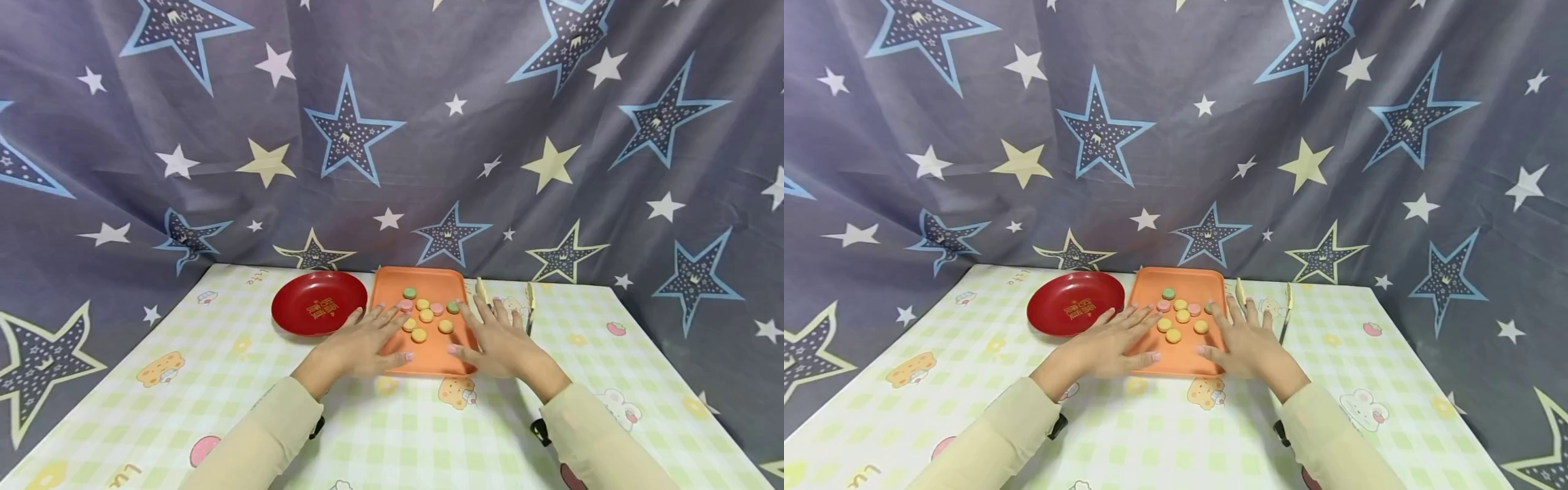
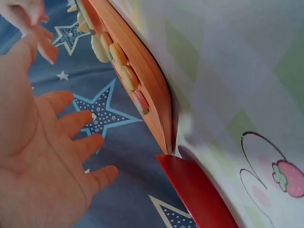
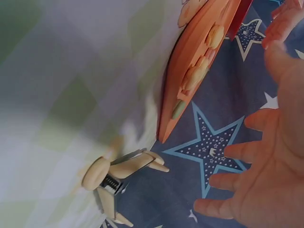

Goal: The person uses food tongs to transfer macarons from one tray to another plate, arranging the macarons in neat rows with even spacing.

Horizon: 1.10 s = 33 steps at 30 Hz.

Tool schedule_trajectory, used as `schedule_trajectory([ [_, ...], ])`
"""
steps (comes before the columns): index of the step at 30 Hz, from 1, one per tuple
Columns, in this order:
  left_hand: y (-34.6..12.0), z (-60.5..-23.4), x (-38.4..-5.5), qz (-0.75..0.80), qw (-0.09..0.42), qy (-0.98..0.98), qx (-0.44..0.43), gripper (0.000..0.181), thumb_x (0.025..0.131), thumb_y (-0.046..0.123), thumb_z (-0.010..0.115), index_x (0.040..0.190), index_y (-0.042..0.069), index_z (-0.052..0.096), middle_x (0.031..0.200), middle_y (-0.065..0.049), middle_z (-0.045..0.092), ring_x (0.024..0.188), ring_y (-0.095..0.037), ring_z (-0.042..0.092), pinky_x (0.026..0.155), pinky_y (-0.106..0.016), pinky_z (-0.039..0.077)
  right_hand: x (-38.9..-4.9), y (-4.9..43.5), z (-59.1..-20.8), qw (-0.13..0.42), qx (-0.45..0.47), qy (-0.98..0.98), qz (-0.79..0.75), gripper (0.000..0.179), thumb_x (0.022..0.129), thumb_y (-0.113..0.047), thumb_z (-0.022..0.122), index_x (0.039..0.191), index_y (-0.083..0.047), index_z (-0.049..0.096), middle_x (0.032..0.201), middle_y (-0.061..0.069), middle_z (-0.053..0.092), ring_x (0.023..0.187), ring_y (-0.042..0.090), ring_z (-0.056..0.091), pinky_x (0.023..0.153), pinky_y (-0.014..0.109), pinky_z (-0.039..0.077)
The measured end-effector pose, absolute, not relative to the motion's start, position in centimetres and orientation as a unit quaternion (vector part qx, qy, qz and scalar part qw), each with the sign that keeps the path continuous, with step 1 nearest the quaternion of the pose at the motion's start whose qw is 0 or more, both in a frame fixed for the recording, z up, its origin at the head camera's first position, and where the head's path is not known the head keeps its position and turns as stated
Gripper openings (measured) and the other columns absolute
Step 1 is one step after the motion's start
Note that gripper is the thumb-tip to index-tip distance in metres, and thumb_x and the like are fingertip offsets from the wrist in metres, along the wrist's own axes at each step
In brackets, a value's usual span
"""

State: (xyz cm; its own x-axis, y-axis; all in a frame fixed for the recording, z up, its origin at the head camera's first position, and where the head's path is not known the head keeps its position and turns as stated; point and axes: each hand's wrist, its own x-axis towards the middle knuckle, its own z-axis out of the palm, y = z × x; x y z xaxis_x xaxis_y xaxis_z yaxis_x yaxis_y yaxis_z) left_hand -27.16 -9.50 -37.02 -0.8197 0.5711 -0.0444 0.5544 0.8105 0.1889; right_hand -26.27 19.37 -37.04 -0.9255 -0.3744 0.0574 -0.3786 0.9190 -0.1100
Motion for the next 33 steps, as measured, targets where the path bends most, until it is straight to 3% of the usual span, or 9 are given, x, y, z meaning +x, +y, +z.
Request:
schedule_trajectory([
  [6,-10.7,-36.9,-28.1,0.097,0.029,0.955,0.279,0.081,0.099,0.062,0.054,0.164,0.026,0.024,0.169,-0.006,0.020,0.157,-0.033,0.012,0.127,-0.060,0.007,-27.1,20.3,-37.2,0.014,0.180,-0.982,0.059,0.089,0.098,-0.060,0.058,0.165,-0.013,0.021,0.166,0.026,0.018,0.146,0.061,0.015,0.111,0.083,0.015],
  [10,-12.0,-36.9,-28.9,0.112,0.021,0.957,0.267,0.078,0.100,0.057,0.056,0.163,0.021,0.029,0.168,-0.011,0.025,0.155,-0.038,0.015,0.125,-0.066,0.010,-27.7,21.4,-37.6,0.012,0.164,-0.983,0.078,0.090,0.098,-0.053,0.062,0.165,-0.012,0.018,0.164,0.028,0.019,0.146,0.061,0.015,0.111,0.084,0.015],
  [18,-15.3,-36.8,-30.3,0.137,-0.003,0.965,0.221,0.078,0.100,0.055,0.057,0.163,0.016,0.030,0.166,-0.016,0.027,0.152,-0.046,0.019,0.121,-0.072,0.014,-29.0,23.4,-38.1,-0.001,0.133,-0.988,0.078,0.088,0.100,-0.055,0.058,0.164,-0.008,0.020,0.160,0.034,0.023,0.141,0.065,0.024,0.105,0.085,0.025],
  [24,-17.8,-36.7,-30.8,0.153,-0.009,0.969,0.193,0.078,0.101,0.051,0.058,0.163,0.013,0.029,0.165,-0.021,0.024,0.150,-0.053,0.016,0.119,-0.075,0.014,-29.6,24.7,-38.0,-0.019,0.107,-0.991,0.083,0.089,0.101,-0.054,0.058,0.163,-0.005,0.017,0.159,0.037,0.022,0.138,0.066,0.025,0.103,0.086,0.027],
  [33,-20.2,-37.1,-30.9,0.128,-0.008,0.988,0.089,0.079,0.099,0.047,0.060,0.160,0.005,0.032,0.160,-0.029,0.029,0.141,-0.055,0.025,0.112,-0.074,0.024,-30.2,26.3,-37.8,-0.056,0.072,-0.991,0.100,0.092,0.101,-0.056,0.054,0.163,-0.001,0.014,0.159,0.040,0.015,0.136,0.069,0.024,0.103,0.084,0.028],
])
